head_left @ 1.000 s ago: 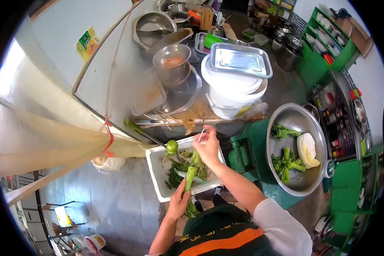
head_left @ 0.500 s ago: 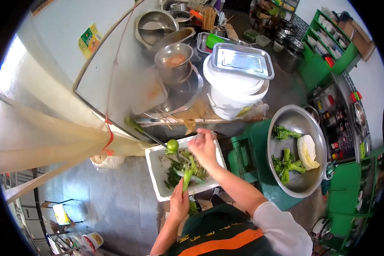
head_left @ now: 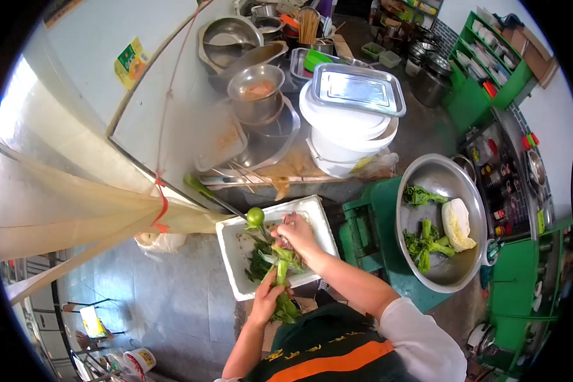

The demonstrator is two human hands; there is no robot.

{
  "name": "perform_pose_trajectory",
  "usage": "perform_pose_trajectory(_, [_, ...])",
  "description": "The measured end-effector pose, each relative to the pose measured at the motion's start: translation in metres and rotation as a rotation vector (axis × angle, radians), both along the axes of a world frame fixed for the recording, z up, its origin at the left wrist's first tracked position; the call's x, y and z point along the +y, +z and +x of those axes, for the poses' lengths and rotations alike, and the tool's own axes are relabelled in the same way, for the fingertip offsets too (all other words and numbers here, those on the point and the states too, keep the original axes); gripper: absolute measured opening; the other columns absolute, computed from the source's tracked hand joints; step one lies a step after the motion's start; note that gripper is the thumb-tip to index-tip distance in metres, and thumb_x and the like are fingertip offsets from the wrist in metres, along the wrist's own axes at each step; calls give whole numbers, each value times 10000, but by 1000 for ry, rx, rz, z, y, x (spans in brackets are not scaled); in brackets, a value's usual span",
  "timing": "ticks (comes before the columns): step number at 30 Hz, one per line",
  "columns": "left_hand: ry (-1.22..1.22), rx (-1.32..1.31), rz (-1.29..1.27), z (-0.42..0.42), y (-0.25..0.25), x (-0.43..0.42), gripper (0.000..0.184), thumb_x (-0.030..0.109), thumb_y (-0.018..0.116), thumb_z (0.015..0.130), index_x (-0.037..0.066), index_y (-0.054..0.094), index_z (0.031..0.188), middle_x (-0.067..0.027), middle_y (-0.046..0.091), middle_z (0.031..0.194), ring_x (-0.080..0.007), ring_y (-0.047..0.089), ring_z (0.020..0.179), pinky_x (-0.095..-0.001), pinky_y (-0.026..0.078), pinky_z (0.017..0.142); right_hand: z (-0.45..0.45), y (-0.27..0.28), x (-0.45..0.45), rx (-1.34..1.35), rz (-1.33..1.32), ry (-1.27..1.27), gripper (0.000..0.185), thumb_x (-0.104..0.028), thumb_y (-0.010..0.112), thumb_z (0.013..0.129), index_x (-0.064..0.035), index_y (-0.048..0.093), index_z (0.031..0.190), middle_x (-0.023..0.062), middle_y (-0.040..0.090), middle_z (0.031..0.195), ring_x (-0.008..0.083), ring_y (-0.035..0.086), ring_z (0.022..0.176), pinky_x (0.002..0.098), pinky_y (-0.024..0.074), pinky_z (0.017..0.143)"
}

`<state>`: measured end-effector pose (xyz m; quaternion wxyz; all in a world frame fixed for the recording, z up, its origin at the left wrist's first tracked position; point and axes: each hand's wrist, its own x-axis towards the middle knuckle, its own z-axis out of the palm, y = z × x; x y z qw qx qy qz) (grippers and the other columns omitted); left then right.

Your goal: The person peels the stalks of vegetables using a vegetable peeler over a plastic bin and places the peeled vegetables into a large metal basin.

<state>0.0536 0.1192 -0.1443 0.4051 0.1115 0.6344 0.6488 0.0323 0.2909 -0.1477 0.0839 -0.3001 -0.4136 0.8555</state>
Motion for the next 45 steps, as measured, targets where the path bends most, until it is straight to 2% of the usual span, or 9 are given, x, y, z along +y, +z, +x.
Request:
perform_pose_trajectory(3, [-32, -177, 111, -6, 0, 8, 173, 88, 445, 823, -9, 484, 961, -73, 532, 721, -131, 512, 667, -250, 418, 618, 1, 7, -19, 23, 76, -30, 339, -27, 543, 720, -10, 348, 996, 59, 485, 658, 151, 530, 538, 286, 500, 469])
perform_pose_trajectory(7, [-115, 300, -119, -12, -3, 12, 202, 171, 450, 847, -11, 472, 933, -103, 544, 777, -166, 524, 701, -273, 413, 635, -3, 28, -3, 171, 108, -97, 419, 31, 546, 681, -5, 329, 1039, 12, 432, 667, 124, 490, 521, 275, 497, 465])
perform_pose_trajectory(9, [-28, 525, -82, -13, 1, 15, 216, 199, 452, 856, -2, 483, 927, -34, 506, 723, -114, 443, 670, -246, 377, 605, -6, 41, 7, 158, 280, -181, 442, 40, 533, 676, -15, 329, 1064, 28, 446, 640, 101, 488, 520, 239, 475, 434])
perform_pose_trajectory(10, [-80, 564, -138, -15, 7, 14, 262, 173, 468, 841, -16, 458, 1023, -154, 558, 826, -268, 540, 744, -323, 413, 699, -3, 47, 6, 183, 307, -95, 448, 35, 539, 677, -22, 330, 1069, 30, 451, 649, 99, 493, 535, 237, 474, 436])
perform_pose_trajectory(13, [-319, 509, -396, -19, 8, 11, 304, 162, 477, 834, -13, 431, 1078, -174, 553, 874, -276, 545, 795, -316, 410, 722, 1, 49, -7, 241, 426, 44, 477, 0, 580, 673, -28, 334, 1081, 27, 462, 657, 78, 496, 539, 220, 447, 447])
perform_pose_trajectory(22, [-154, 753, -92, -21, 16, 19, 285, 144, 493, 820, -14, 444, 1052, -182, 551, 889, -331, 542, 811, -338, 422, 713, -5, 35, -4, 185, 477, 39, 437, -23, 597, 660, -25, 376, 1036, 9, 460, 628, 56, 446, 484, 213, 385, 401])
perform_pose_trajectory(27, [-216, 680, -181, -21, 19, 19, 300, 170, 505, 816, -17, 447, 1044, -183, 557, 828, -340, 548, 761, -347, 432, 669, -7, 58, 5, 149, 483, 33, 421, 12, 568, 670, -27, 399, 1054, -26, 398, 650, 32, 426, 507, 193, 389, 450])
perform_pose_trajectory(42, [-271, 582, -206, -23, 18, 18, 236, 181, 513, 816, 6, 487, 972, -165, 538, 724, -312, 527, 647, -333, 416, 610, -7, 54, 5, 230, 720, 66, 444, 4, 568, 676, -35, 372, 1072, -3, 454, 628, 63, 488, 498, 203, 393, 429])
perform_pose_trajectory(45, [-262, 610, -158, -17, 31, 18, 260, 172, 513, 811, 5, 476, 1007, -166, 536, 768, -310, 528, 680, -328, 418, 631, -10, 47, 18, 78, 694, -22, 456, -10, 586, 659, 2, 353, 1051, 40, 502, 626, 91, 498, 466, 218, 405, 411])
